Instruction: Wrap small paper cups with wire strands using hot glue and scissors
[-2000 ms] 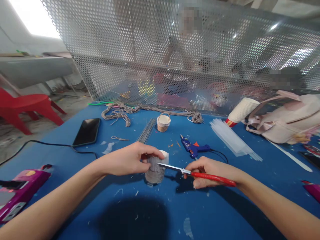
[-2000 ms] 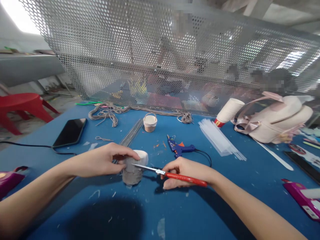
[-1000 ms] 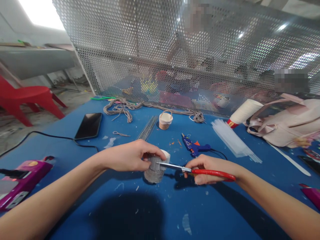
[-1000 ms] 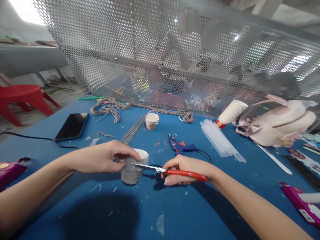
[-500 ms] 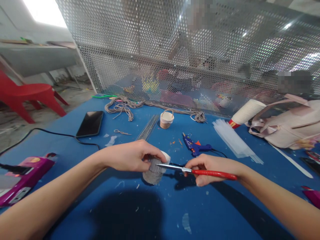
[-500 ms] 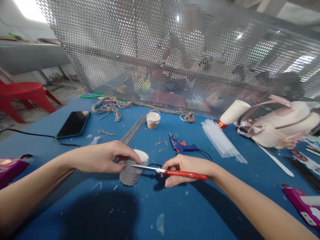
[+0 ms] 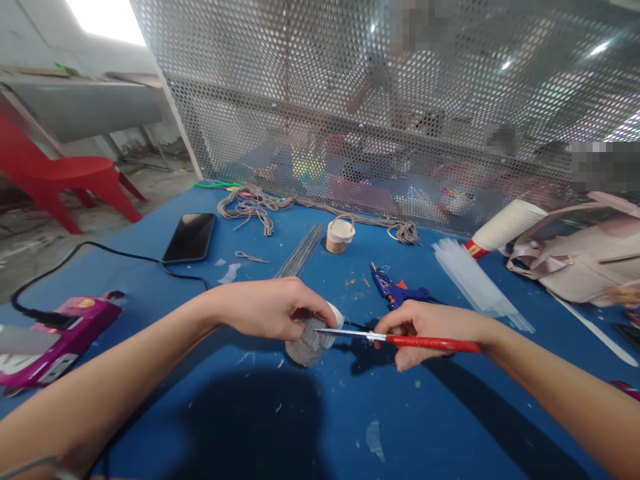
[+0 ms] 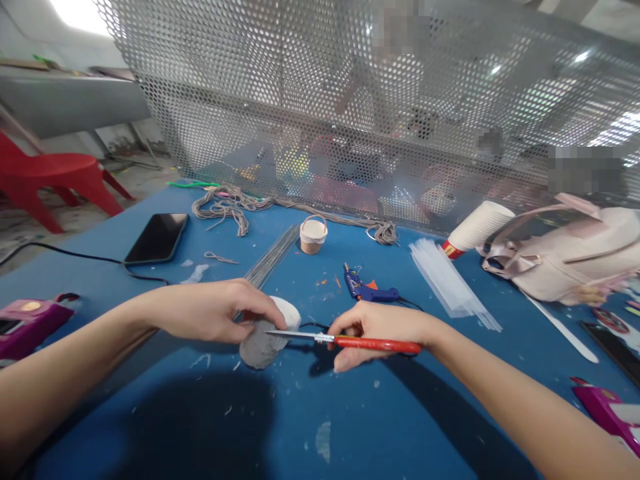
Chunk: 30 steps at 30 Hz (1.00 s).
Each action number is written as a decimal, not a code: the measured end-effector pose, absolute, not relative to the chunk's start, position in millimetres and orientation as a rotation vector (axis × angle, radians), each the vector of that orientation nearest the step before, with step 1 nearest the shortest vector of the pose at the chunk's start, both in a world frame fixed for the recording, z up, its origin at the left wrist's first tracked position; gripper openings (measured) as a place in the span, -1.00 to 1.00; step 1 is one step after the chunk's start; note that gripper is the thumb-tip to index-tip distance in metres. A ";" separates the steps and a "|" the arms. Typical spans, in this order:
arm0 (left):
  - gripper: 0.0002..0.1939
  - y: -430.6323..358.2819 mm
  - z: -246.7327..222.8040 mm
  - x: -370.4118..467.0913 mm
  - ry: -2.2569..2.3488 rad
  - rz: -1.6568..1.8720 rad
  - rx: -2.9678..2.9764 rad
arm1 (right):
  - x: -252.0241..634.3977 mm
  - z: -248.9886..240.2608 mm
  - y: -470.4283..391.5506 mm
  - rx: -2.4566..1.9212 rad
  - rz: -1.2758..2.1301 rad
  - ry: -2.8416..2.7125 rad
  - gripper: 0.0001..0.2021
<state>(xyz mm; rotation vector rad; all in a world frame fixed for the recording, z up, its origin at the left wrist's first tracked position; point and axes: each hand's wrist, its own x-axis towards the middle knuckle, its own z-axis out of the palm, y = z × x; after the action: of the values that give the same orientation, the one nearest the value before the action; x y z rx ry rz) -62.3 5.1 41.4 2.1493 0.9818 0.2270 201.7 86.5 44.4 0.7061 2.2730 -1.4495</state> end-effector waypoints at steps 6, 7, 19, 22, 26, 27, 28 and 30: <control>-0.52 4.2 41.7 -62.5 0.965 0.211 2.175 | 196.9 46.0 88.1 0.613 -1.349 2.362 -0.61; -0.51 4.0 41.9 -62.4 0.969 0.209 2.179 | 196.2 46.0 88.6 0.605 -1.335 2.362 -0.61; -0.49 4.5 44.9 -66.5 1.031 0.247 2.155 | 198.3 52.1 88.4 0.683 -1.228 2.366 -0.48; -0.51 7.1 48.5 -70.1 1.206 0.345 2.069 | 205.3 49.6 82.1 0.755 -1.192 2.473 -0.46; -0.54 12.0 49.1 -64.4 1.405 0.762 1.770 | 213.3 30.8 67.3 1.019 -1.309 2.594 -0.46; -0.56 12.7 48.2 -61.2 1.414 0.903 1.668 | 213.3 24.2 63.0 1.092 -1.341 2.654 -0.48; -0.58 13.1 47.1 -57.8 1.412 1.022 1.565 | 212.2 17.4 59.0 1.140 -1.357 2.711 -0.54; -0.61 12.8 44.6 -51.1 1.407 1.236 1.393 | 207.5 4.1 52.6 1.244 -1.363 2.848 -0.63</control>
<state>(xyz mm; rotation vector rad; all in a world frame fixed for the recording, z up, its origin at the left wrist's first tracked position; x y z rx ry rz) -51.1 12.8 44.6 1.3927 1.4075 1.2365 207.5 52.6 4.1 1.2443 2.8482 -1.3628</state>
